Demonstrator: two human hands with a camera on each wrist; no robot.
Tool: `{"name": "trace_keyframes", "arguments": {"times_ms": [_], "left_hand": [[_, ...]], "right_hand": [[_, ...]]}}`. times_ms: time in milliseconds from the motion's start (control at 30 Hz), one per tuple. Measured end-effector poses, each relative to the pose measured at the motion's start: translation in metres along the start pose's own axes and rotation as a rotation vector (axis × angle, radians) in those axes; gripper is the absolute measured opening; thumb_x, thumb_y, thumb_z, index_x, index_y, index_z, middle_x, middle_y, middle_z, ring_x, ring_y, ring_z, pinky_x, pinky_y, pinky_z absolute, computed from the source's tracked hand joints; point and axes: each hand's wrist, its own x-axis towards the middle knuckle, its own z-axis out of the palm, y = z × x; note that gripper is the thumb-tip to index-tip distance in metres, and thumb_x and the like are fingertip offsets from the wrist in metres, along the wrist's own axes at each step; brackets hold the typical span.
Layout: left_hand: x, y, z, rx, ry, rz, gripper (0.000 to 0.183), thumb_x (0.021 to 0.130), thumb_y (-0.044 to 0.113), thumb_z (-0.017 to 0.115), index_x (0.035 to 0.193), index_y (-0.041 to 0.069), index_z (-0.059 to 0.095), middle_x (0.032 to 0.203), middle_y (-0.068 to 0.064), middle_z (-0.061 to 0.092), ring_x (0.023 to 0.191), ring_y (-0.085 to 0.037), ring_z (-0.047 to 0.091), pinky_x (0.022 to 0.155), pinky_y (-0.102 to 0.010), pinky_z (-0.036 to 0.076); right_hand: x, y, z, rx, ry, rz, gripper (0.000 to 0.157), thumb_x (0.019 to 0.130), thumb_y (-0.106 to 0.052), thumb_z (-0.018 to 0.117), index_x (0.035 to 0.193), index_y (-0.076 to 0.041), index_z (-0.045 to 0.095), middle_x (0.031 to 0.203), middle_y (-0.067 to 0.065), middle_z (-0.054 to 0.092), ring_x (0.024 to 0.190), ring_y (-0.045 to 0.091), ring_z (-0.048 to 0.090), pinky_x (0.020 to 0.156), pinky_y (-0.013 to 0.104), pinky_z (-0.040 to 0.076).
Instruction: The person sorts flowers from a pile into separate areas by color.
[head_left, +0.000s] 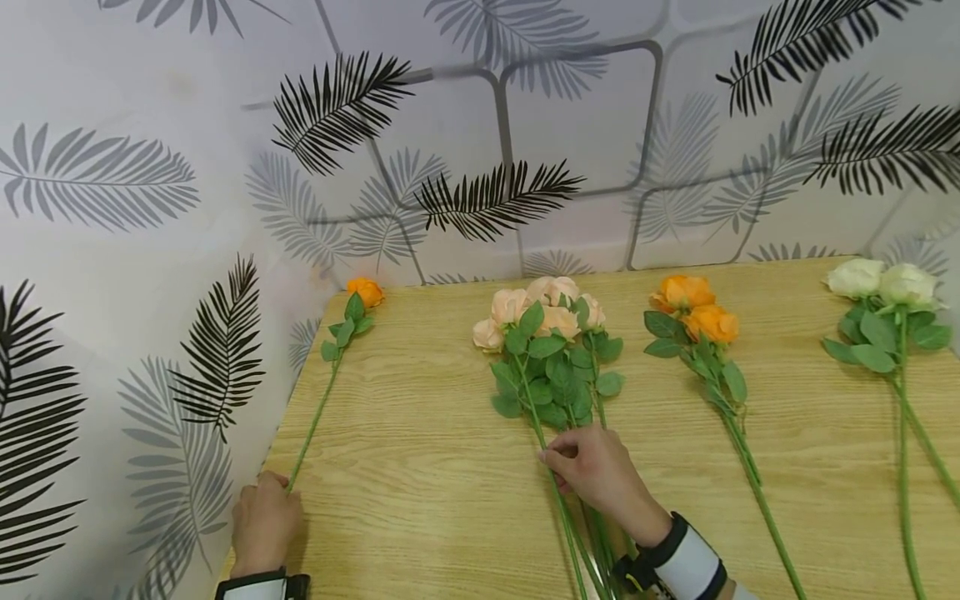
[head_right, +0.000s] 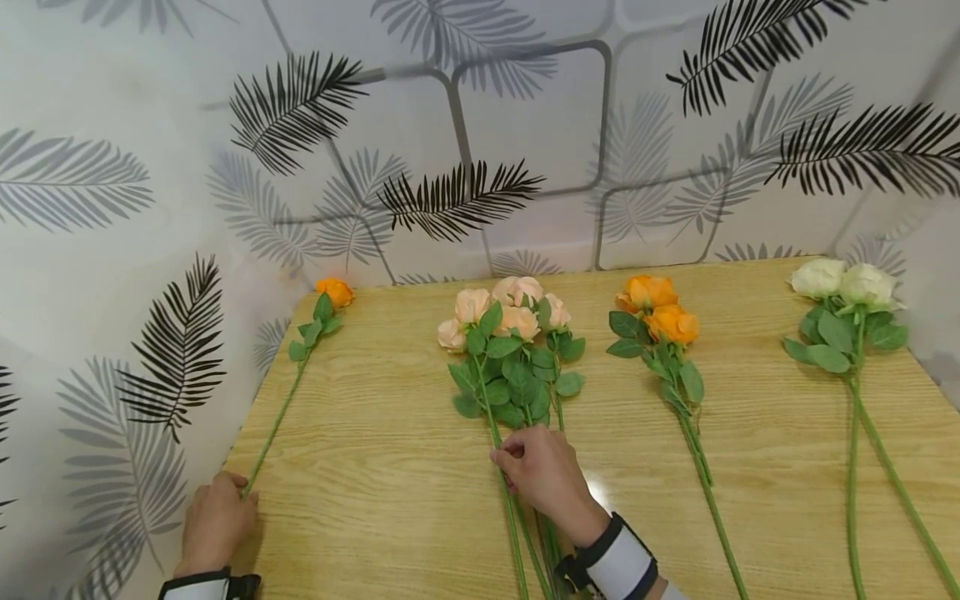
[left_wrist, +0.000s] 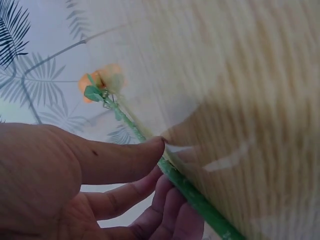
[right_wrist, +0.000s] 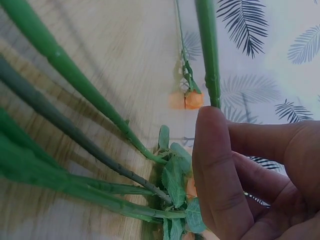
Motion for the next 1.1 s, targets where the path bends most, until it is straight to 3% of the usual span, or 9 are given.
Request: {"name": "trace_keyframes", "arguments": {"times_ms": [233, 333, 567, 833, 1100], "left_hand": [[0.005, -0.006, -0.001, 0.013, -0.049, 0.044, 0.022, 0.087, 0.003, 0.054, 0.103, -0.011, 0.06, 0.098, -0.032, 0.06, 0.087, -0.044, 0.057, 0.067, -0.05, 0.045], [0.006, -0.007, -0.002, 0.02, -0.09, 0.068, 0.022, 0.088, 0.004, 0.055, 0.102, -0.012, 0.06, 0.096, -0.03, 0.062, 0.084, -0.039, 0.059, 0.067, -0.048, 0.046], [0.004, -0.001, -0.006, 0.001, -0.154, 0.095, 0.024, 0.091, 0.003, 0.054, 0.106, -0.015, 0.06, 0.103, -0.03, 0.063, 0.09, -0.039, 0.059, 0.073, -0.049, 0.046], [-0.002, 0.006, -0.013, -0.079, -0.234, 0.147, 0.028, 0.094, 0.01, 0.056, 0.11, -0.012, 0.061, 0.099, -0.023, 0.065, 0.086, -0.032, 0.061, 0.071, -0.045, 0.05], [-0.006, 0.011, -0.016, -0.151, -0.275, 0.151, 0.033, 0.094, 0.019, 0.06, 0.113, -0.008, 0.064, 0.094, -0.015, 0.067, 0.08, -0.023, 0.061, 0.065, -0.038, 0.049]], "right_hand": [[-0.002, 0.001, 0.001, -0.036, 0.005, 0.012, 0.019, 0.085, -0.019, 0.069, 0.069, -0.01, 0.073, 0.049, -0.001, 0.06, 0.042, 0.015, 0.058, 0.037, 0.021, 0.037], [-0.003, 0.001, 0.003, -0.107, 0.014, -0.003, 0.023, 0.085, -0.02, 0.07, 0.064, -0.011, 0.07, 0.044, -0.006, 0.056, 0.037, 0.009, 0.053, 0.036, 0.022, 0.038], [-0.003, 0.002, 0.007, -0.291, 0.038, 0.004, 0.03, 0.084, -0.02, 0.07, 0.056, -0.014, 0.063, 0.035, -0.011, 0.043, 0.029, 0.002, 0.039, 0.033, 0.018, 0.028], [-0.005, 0.003, 0.008, -0.322, 0.037, 0.013, 0.043, 0.084, -0.019, 0.07, 0.047, -0.016, 0.048, 0.035, -0.01, 0.04, 0.028, 0.001, 0.037, 0.031, 0.018, 0.027], [-0.004, 0.007, 0.01, -0.303, 0.038, 0.014, 0.042, 0.084, -0.019, 0.07, 0.047, -0.017, 0.049, 0.033, -0.01, 0.042, 0.027, 0.002, 0.042, 0.029, 0.019, 0.035]]}}
